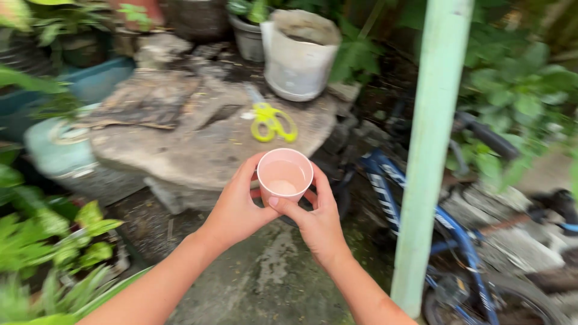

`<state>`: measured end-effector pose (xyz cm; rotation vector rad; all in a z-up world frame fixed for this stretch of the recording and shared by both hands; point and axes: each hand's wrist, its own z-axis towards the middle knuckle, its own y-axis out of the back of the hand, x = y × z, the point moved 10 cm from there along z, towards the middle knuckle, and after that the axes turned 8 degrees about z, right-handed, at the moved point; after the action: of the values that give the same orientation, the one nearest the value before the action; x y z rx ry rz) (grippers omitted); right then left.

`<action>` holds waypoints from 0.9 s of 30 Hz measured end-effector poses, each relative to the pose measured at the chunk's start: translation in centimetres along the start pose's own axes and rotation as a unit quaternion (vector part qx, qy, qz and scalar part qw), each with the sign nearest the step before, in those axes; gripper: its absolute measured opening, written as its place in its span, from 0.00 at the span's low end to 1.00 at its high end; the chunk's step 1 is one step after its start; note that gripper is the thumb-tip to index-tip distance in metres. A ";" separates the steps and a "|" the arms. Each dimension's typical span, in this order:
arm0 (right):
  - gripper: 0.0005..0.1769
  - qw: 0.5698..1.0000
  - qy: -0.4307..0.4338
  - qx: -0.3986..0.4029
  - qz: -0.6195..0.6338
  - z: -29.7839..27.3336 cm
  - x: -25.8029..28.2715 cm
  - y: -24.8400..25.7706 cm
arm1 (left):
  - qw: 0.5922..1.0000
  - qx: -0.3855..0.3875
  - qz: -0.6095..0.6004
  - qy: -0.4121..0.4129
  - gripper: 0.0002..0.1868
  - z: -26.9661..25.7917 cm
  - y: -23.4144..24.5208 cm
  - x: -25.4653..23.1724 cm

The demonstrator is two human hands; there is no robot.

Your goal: Watering several potted plants in an outdoor garden using a cup to scoop water from a bucket.

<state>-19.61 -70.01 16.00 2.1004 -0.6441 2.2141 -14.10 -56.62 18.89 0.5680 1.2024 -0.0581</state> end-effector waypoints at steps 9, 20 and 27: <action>0.49 0.991 0.006 0.133 -0.015 0.7 -2.0 -18.4 | 0.997 -0.068 0.032 0.025 0.45 -4.4 17.3 3.6; 0.51 0.962 -0.056 0.268 -0.017 -1.8 -9.0 -35.1 | 0.978 -0.168 0.064 0.102 0.47 -13.6 31.9 9.3; 0.61 0.928 -0.126 0.349 -0.039 -3.9 -13.2 -40.8 | 0.965 -0.205 0.057 0.156 0.49 -18.2 35.6 12.9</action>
<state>-10.14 -28.04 14.67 2.6746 0.2995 2.3768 -13.04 -14.71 16.74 0.2845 1.4350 0.3830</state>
